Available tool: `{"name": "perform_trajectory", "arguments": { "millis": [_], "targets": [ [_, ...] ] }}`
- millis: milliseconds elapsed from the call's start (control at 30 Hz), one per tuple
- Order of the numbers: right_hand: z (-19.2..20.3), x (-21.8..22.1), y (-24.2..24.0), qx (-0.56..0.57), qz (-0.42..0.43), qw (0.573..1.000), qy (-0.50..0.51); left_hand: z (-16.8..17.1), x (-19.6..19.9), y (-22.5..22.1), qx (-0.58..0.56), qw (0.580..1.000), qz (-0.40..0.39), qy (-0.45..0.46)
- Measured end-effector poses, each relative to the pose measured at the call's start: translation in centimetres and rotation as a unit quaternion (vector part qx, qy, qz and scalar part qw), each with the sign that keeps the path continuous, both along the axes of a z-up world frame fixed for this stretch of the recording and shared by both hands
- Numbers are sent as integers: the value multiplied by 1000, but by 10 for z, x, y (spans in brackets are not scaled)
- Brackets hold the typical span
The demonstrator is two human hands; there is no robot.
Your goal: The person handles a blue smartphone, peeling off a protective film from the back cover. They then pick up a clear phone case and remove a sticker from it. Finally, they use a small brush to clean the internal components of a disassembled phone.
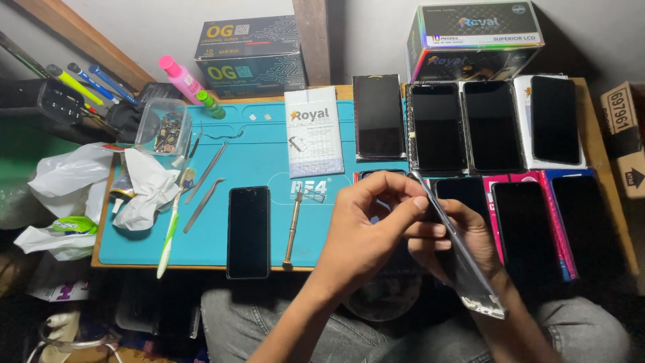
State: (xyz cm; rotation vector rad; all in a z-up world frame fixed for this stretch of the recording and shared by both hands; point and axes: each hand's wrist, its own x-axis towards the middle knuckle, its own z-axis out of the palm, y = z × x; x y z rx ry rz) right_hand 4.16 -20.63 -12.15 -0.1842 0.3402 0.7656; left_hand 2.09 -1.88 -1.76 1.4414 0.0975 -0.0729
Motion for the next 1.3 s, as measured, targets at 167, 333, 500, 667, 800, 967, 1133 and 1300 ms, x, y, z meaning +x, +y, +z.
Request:
{"name": "perform_trajectory", "arguments": {
  "millis": [167, 333, 500, 667, 800, 967, 1133, 1300],
  "targets": [
    [2, 1, 2, 16, 13, 1000, -14, -10, 5, 1, -21, 1000, -19, -3],
    [1, 2, 2, 63, 35, 997, -12, -14, 6, -1, -58, 998, -20, 19],
    [0, 2, 2, 17, 25, 1000, -4, -11, 4, -5, -40, 999, -8, 30],
    [-5, 3, -1, -13, 43, 999, 5, -4, 1, -9, 11, 1000, 14, 22],
    [-9, 3, -3, -14, 33, 999, 16, -3, 0, -10, 55, 998, 20, -18],
    [-8, 2, -4, 41, 54, 997, 37, -8, 0, -10, 57, 998, 13, -14],
    [-22, 6, -7, 129, 59, 987, 79, -12, 0, -7, 1, 1000, -13, -9],
    [5, 7, 2, 74, 6, 997, 38, -17, -2, -1, -46, 999, -22, 7]
  ]
}}
